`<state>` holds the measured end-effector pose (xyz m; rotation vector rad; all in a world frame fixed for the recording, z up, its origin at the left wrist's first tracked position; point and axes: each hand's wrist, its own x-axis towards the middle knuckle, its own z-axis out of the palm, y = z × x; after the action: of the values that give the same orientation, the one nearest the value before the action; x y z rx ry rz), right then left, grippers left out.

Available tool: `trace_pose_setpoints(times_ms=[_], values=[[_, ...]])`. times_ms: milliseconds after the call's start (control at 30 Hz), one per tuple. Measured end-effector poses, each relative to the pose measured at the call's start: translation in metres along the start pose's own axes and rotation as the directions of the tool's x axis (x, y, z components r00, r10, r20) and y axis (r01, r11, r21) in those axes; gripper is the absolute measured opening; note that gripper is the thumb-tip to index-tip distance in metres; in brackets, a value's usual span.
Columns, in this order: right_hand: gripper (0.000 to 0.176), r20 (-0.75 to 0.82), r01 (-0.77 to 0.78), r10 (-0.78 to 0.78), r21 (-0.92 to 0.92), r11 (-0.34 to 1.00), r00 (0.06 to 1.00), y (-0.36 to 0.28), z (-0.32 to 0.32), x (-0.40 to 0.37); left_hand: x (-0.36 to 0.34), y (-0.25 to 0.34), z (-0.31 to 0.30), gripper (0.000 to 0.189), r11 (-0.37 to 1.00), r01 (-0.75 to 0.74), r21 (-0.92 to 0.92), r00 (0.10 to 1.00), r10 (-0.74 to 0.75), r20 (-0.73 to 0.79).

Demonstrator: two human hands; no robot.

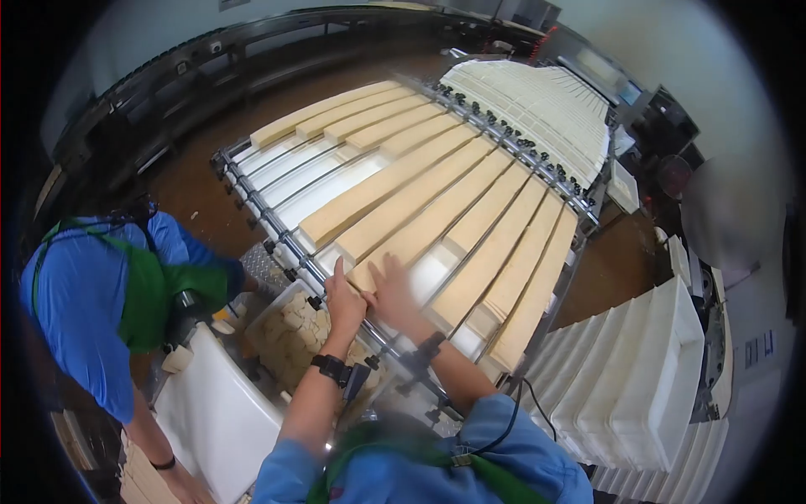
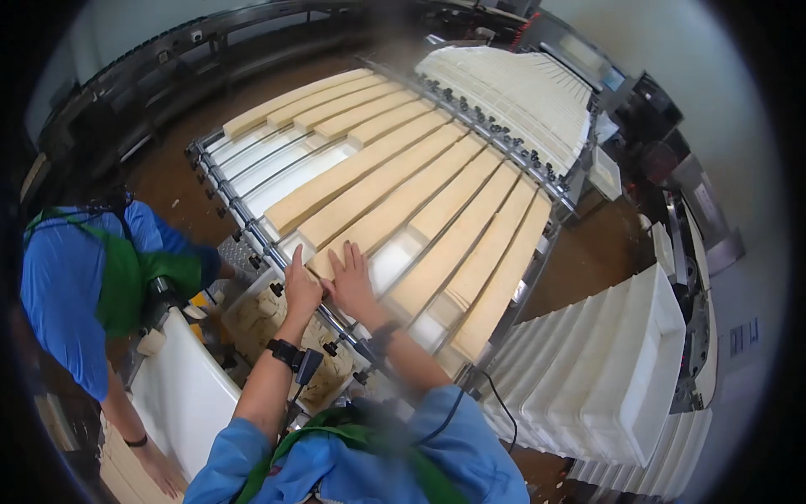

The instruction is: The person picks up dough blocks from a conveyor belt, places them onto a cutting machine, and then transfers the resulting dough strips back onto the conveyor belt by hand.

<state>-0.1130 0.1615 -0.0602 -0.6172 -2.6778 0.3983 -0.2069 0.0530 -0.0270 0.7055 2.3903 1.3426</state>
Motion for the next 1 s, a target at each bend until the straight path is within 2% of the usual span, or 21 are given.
trace_pose_setpoints(times_ms=[67,133,200,267,333,367,400,467,500,533,567,600,633,667,733,800,833,867,900,933,1000], values=[[0.073,0.015,-0.01,0.011,-0.051,0.999,1.0,-0.004,-0.001,0.002,-0.014,0.0,-0.016,0.085,1.0,-0.013,0.005,0.998,0.013,-0.058],[0.073,-0.003,-0.014,0.013,-0.176,0.984,1.0,-0.004,0.012,0.002,-0.039,-0.023,-0.044,0.071,0.965,-0.253,-0.069,0.935,0.226,-0.273],[0.073,0.0,-0.026,0.027,-0.259,0.966,1.0,-0.01,0.011,0.002,-0.082,-0.035,-0.087,0.058,0.915,-0.393,-0.092,0.836,0.314,-0.45],[0.072,0.006,-0.031,0.035,-0.331,0.943,0.999,-0.029,0.006,0.003,-0.12,-0.089,-0.122,0.057,0.907,-0.415,0.079,0.774,0.397,-0.493],[0.07,0.071,-0.157,0.197,-0.373,0.915,0.978,-0.064,-0.003,0.005,-0.154,-0.127,-0.158,0.062,0.906,-0.349,0.24,0.803,0.421,-0.421],[0.066,-0.02,-0.102,0.102,-0.343,0.934,0.995,-0.083,0.003,0.003,-0.172,-0.139,-0.173,0.061,0.932,-0.198,0.304,0.896,0.298,-0.33],[0.066,-0.001,-0.064,0.068,-0.332,0.941,0.998,-0.106,0.01,0.005,-0.19,-0.152,-0.184,0.061,0.936,-0.165,0.31,0.892,0.276,-0.359],[0.063,-0.068,0.156,-0.161,-0.07,0.985,0.985,-0.167,0.016,0.002,-0.232,-0.184,-0.204,0.058,0.837,-0.142,0.528,0.862,0.367,-0.35],[0.055,-0.145,0.304,-0.291,0.074,0.95,0.946,-0.205,0.014,-0.002,-0.254,-0.2,-0.212,0.056,0.852,-0.14,0.505,0.853,0.362,-0.376],[0.055,-0.109,0.357,-0.346,0.109,0.928,0.932,-0.24,0.016,-0.007,-0.275,-0.212,-0.219,0.052,0.857,-0.123,0.501,0.822,0.371,-0.432],[0.052,-0.141,0.528,-0.511,0.295,0.796,0.848,-0.278,0.022,-0.016,-0.296,-0.22,-0.227,0.052,0.856,-0.108,0.505,0.788,0.383,-0.481],[0.049,-0.2,0.652,-0.651,0.481,0.587,0.733,-0.319,0.029,-0.028,-0.315,-0.227,-0.237,0.053,0.854,-0.072,0.514,0.746,0.389,-0.541],[0.046,-0.262,0.727,-0.728,0.526,0.442,0.633,-0.358,0.033,-0.043,-0.334,-0.231,-0.246,0.052,0.856,-0.008,0.517,0.696,0.376,-0.612],[0.046,-0.22,0.775,-0.832,0.537,0.333,0.509,-0.389,0.039,-0.059,-0.353,-0.236,-0.254,0.052,0.859,0.056,0.509,0.637,0.362,-0.681],[0.045,-0.183,0.77,-0.937,0.626,0.122,0.297,-0.448,0.049,-0.093,-0.4,-0.259,-0.263,0.044,0.875,0.261,0.407,0.571,0.199,-0.796],[0.046,-0.252,0.717,-0.956,0.694,-0.071,0.149,-0.5,0.068,-0.126,-0.435,-0.266,-0.28,0.041,0.876,0.462,0.138,0.335,-0.028,-0.942],[0.046,-0.252,0.665,-0.962,0.737,-0.12,0.106,-0.523,0.073,-0.14,-0.455,-0.277,-0.288,0.041,0.851,0.515,0.102,0.268,-0.047,-0.962],[0.046,-0.248,0.621,-0.966,0.769,-0.151,0.072,-0.547,0.079,-0.15,-0.471,-0.293,-0.298,0.043,0.807,0.59,-0.015,0.115,-0.102,-0.988],[0.044,-0.266,0.575,-0.96,0.801,-0.167,0.093,-0.572,0.088,-0.165,-0.486,-0.308,-0.309,0.045,0.761,0.635,-0.131,-0.029,-0.146,-0.989],[0.044,-0.27,0.561,-0.961,0.806,-0.189,0.065,-0.595,0.095,-0.178,-0.501,-0.324,-0.321,0.045,0.75,0.643,-0.153,-0.06,-0.15,-0.987],[0.045,-0.147,0.497,-0.983,0.864,-0.074,0.108,-0.636,0.113,-0.197,-0.525,-0.353,-0.342,0.059,0.657,0.711,-0.25,-0.179,-0.174,-0.968]])
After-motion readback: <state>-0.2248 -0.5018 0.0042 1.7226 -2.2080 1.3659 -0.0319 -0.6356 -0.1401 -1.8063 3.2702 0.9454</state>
